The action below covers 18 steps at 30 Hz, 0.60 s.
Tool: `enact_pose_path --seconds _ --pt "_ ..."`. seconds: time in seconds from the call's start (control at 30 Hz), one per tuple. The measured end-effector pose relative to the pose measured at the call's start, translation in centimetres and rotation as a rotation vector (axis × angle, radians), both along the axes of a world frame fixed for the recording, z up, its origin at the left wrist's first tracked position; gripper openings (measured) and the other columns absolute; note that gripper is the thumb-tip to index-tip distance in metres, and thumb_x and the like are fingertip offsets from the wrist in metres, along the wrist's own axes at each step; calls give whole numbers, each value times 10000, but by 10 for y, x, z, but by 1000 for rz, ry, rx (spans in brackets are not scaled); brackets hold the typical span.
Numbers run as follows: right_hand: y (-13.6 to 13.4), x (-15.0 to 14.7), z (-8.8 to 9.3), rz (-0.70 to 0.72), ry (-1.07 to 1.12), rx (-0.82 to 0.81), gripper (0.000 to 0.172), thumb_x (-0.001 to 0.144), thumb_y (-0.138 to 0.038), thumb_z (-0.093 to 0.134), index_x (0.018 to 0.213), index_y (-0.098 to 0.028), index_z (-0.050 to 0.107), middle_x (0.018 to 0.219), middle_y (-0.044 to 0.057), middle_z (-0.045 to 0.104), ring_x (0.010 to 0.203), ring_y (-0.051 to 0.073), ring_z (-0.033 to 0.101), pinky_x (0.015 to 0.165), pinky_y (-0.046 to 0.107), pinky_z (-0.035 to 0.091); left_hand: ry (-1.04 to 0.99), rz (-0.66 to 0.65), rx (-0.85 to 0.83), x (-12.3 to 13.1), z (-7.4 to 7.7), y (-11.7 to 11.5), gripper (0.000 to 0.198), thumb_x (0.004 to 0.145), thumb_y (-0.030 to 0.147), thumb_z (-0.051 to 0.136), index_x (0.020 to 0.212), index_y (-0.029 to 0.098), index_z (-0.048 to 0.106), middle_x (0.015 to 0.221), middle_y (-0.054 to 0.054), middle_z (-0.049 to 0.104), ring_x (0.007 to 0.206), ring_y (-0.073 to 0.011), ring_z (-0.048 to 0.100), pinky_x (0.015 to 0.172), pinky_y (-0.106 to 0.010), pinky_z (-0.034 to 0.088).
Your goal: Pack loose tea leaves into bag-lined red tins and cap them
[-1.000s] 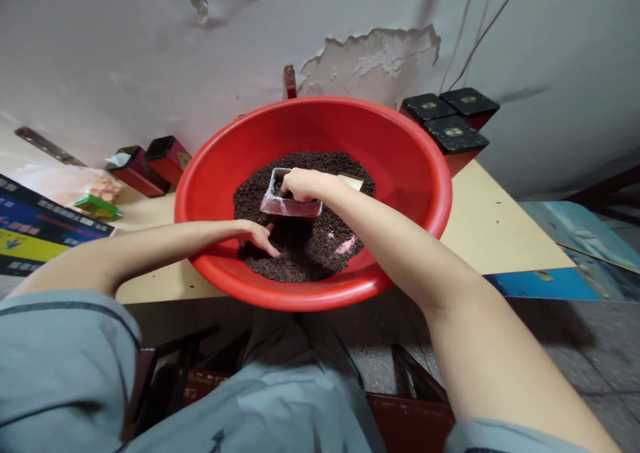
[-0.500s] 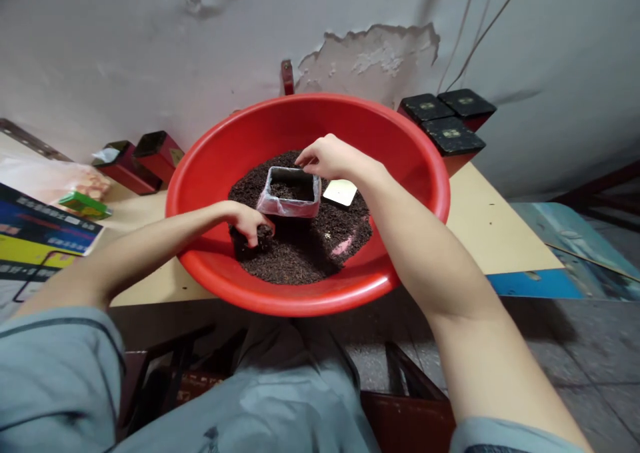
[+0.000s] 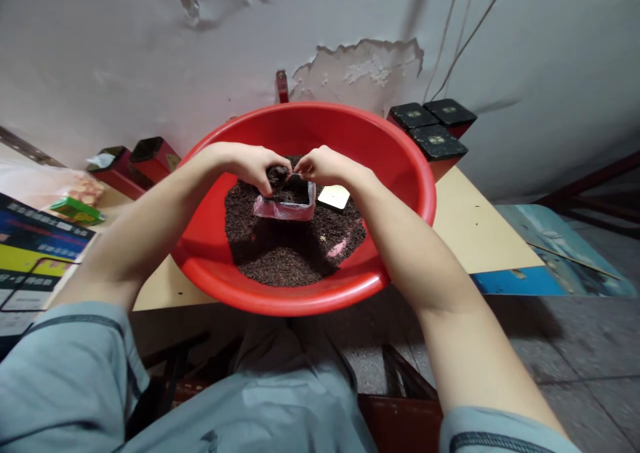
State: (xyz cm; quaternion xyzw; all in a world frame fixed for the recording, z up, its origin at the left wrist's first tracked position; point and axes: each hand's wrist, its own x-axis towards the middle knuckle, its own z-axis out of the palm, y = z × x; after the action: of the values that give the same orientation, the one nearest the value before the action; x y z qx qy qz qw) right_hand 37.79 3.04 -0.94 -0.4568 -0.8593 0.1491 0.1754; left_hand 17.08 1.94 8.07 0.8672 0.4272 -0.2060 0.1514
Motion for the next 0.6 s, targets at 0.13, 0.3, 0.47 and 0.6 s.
enact_pose_path --seconds 0.13,0.3,0.47,0.6 --pt "-3 4 5 -62 -39 50 196 798 -132 698 884 -227 847 767 44 786 710 198 671 719 311 496 -111 -129 107 16 -22 9 681 691 212 775 1361 296 690 1289 -11 720 1254 -299 617 1098 -357 453" --pt "-1 6 4 -85 32 35 228 800 -137 713 923 -261 860 850 33 809 804 227 716 789 325 525 -219 -251 149 8 -39 13 558 767 85 677 1298 242 746 1258 -38 756 1130 -248 690 1037 -336 491" --pt "-4 3 10 -94 -111 15 319 844 -155 652 1059 -277 855 958 18 828 899 231 745 860 324 549 -401 -321 381 -4 -39 -13 438 862 126 659 1281 227 738 1278 -75 737 1139 -233 695 992 -341 524" --pt "-5 2 12 -86 -140 50 353 890 -204 624 1163 -278 835 1092 19 826 1017 247 744 963 353 555 -308 -370 388 -8 -61 -67 306 995 311 594 1250 233 744 1303 -125 712 1199 -286 681 969 -393 555"
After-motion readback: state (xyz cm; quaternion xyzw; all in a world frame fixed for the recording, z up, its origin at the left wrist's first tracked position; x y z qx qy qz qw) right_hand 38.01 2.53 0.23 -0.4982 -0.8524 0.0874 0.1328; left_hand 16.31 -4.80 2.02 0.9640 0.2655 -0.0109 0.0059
